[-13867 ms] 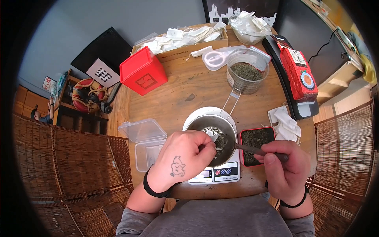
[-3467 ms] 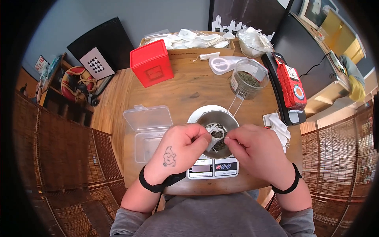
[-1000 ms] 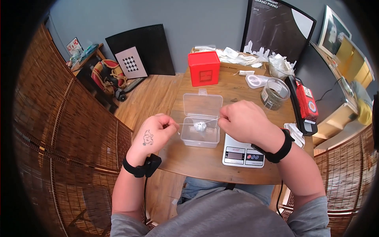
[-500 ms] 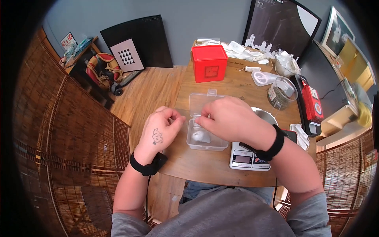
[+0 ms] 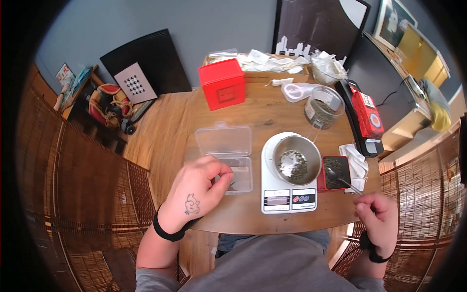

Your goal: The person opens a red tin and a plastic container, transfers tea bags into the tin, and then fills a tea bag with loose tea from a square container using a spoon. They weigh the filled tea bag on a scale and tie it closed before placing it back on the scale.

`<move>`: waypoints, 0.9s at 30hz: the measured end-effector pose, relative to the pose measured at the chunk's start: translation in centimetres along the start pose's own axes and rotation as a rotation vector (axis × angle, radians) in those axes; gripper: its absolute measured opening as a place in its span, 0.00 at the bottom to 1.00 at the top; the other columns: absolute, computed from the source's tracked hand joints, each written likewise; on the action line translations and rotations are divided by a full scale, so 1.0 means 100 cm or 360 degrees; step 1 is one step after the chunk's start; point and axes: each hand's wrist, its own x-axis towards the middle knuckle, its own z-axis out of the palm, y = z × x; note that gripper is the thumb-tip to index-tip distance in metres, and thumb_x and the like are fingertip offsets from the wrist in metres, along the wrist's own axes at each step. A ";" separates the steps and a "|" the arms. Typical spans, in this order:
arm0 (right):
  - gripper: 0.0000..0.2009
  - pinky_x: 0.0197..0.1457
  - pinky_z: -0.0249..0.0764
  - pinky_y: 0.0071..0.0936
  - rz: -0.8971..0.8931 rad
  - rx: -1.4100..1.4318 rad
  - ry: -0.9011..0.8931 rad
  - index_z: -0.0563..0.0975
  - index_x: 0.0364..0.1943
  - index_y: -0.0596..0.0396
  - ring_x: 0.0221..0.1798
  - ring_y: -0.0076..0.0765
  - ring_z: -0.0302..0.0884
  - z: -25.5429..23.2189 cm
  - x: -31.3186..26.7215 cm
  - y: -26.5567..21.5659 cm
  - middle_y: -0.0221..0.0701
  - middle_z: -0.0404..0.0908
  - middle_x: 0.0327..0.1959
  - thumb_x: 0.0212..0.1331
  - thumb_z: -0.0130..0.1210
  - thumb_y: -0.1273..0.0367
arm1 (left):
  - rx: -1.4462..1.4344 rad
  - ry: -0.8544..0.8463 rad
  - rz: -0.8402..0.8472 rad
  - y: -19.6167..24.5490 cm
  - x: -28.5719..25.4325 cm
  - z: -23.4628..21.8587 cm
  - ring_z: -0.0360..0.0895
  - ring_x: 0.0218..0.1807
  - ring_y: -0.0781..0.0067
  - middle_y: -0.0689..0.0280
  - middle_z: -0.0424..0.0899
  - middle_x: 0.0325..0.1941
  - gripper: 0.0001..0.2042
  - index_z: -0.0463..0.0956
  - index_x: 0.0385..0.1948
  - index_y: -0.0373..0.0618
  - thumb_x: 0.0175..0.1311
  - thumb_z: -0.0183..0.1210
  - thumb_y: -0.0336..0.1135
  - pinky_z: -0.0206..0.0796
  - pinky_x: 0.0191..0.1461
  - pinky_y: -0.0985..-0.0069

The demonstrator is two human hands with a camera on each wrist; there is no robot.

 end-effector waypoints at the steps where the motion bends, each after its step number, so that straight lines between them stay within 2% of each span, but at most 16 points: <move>1: 0.04 0.32 0.70 0.19 0.0094 0.0104 0.0106 0.85 0.38 0.64 0.28 0.15 0.76 -0.008 -0.012 0.014 0.26 0.85 0.26 0.67 0.65 0.76 | 0.0006 -0.0014 0.0016 0.006 0.005 0.004 0.82 0.32 0.53 0.56 0.84 0.33 0.05 0.86 0.35 0.40 0.67 0.65 0.31 0.75 0.39 0.64; 3: 0.04 0.32 0.70 0.18 0.0195 0.0224 0.0223 0.84 0.38 0.64 0.28 0.15 0.77 -0.022 -0.028 0.036 0.27 0.85 0.26 0.69 0.64 0.76 | -0.0059 -0.0188 0.0142 0.020 0.015 0.013 0.83 0.37 0.49 0.55 0.85 0.36 0.05 0.86 0.37 0.40 0.68 0.63 0.31 0.75 0.42 0.61; 5: 0.05 0.33 0.72 0.17 0.0362 0.0423 0.0356 0.83 0.39 0.64 0.28 0.16 0.78 -0.034 -0.040 0.054 0.26 0.85 0.27 0.71 0.63 0.75 | -0.0023 -0.0271 0.0154 0.037 0.027 0.025 0.83 0.38 0.48 0.54 0.85 0.37 0.06 0.86 0.38 0.40 0.69 0.63 0.31 0.76 0.43 0.60; 11: 0.04 0.35 0.72 0.16 0.0478 0.0373 0.0427 0.84 0.38 0.62 0.30 0.15 0.79 -0.045 -0.044 0.106 0.25 0.86 0.28 0.71 0.64 0.75 | 0.0053 -0.0444 0.0276 0.076 0.060 0.068 0.84 0.40 0.46 0.54 0.85 0.39 0.06 0.86 0.39 0.40 0.70 0.62 0.32 0.76 0.45 0.58; 14: 0.03 0.35 0.72 0.17 0.0444 0.0440 0.0429 0.85 0.40 0.63 0.30 0.14 0.78 -0.049 -0.037 0.126 0.24 0.85 0.27 0.70 0.64 0.75 | 0.0089 -0.0555 0.0312 0.103 0.071 0.087 0.84 0.39 0.48 0.55 0.86 0.37 0.06 0.87 0.38 0.40 0.68 0.64 0.31 0.76 0.44 0.60; 16: 0.05 0.36 0.75 0.23 0.0392 0.0161 0.0429 0.85 0.44 0.62 0.30 0.22 0.81 -0.053 -0.026 0.134 0.30 0.86 0.29 0.68 0.66 0.74 | 0.0065 -0.0599 0.0374 0.119 0.076 0.102 0.84 0.36 0.51 0.56 0.85 0.35 0.04 0.87 0.37 0.39 0.65 0.67 0.29 0.75 0.40 0.63; 17: 0.05 0.36 0.75 0.23 0.0408 0.0169 0.0456 0.85 0.44 0.62 0.30 0.22 0.81 -0.056 -0.018 0.135 0.30 0.86 0.29 0.68 0.66 0.74 | 0.0066 -0.0623 0.0396 0.124 0.077 0.109 0.84 0.36 0.51 0.56 0.85 0.35 0.04 0.87 0.37 0.39 0.65 0.67 0.29 0.75 0.40 0.63; 19: 0.09 0.38 0.78 0.30 0.0158 -0.0339 0.0444 0.86 0.47 0.60 0.33 0.35 0.84 -0.060 -0.001 0.136 0.37 0.86 0.33 0.65 0.67 0.72 | -0.0020 -0.0718 0.0343 0.130 0.075 0.121 0.84 0.35 0.53 0.57 0.85 0.34 0.03 0.87 0.36 0.39 0.64 0.68 0.27 0.75 0.38 0.64; 20: 0.11 0.41 0.79 0.35 0.0191 -0.0314 0.0432 0.86 0.47 0.59 0.36 0.44 0.85 -0.059 0.005 0.143 0.42 0.86 0.37 0.64 0.67 0.70 | -0.0034 -0.0701 0.0341 0.135 0.072 0.127 0.84 0.33 0.52 0.58 0.85 0.34 0.05 0.88 0.38 0.43 0.66 0.67 0.32 0.75 0.37 0.62; 24: 0.11 0.40 0.79 0.35 0.0208 -0.0338 0.0447 0.87 0.45 0.59 0.35 0.42 0.84 -0.049 0.026 0.158 0.40 0.86 0.35 0.63 0.68 0.68 | -0.0335 -0.0701 0.0319 0.129 0.055 0.145 0.83 0.32 0.56 0.59 0.85 0.34 0.04 0.87 0.38 0.41 0.65 0.69 0.29 0.74 0.36 0.64; 27: 0.11 0.39 0.79 0.36 0.0330 -0.0280 0.0423 0.87 0.42 0.58 0.34 0.42 0.85 -0.042 0.032 0.162 0.39 0.86 0.33 0.62 0.70 0.66 | -0.0389 -0.0715 0.0247 0.124 0.046 0.150 0.82 0.32 0.57 0.60 0.85 0.34 0.04 0.87 0.38 0.39 0.65 0.69 0.28 0.74 0.35 0.65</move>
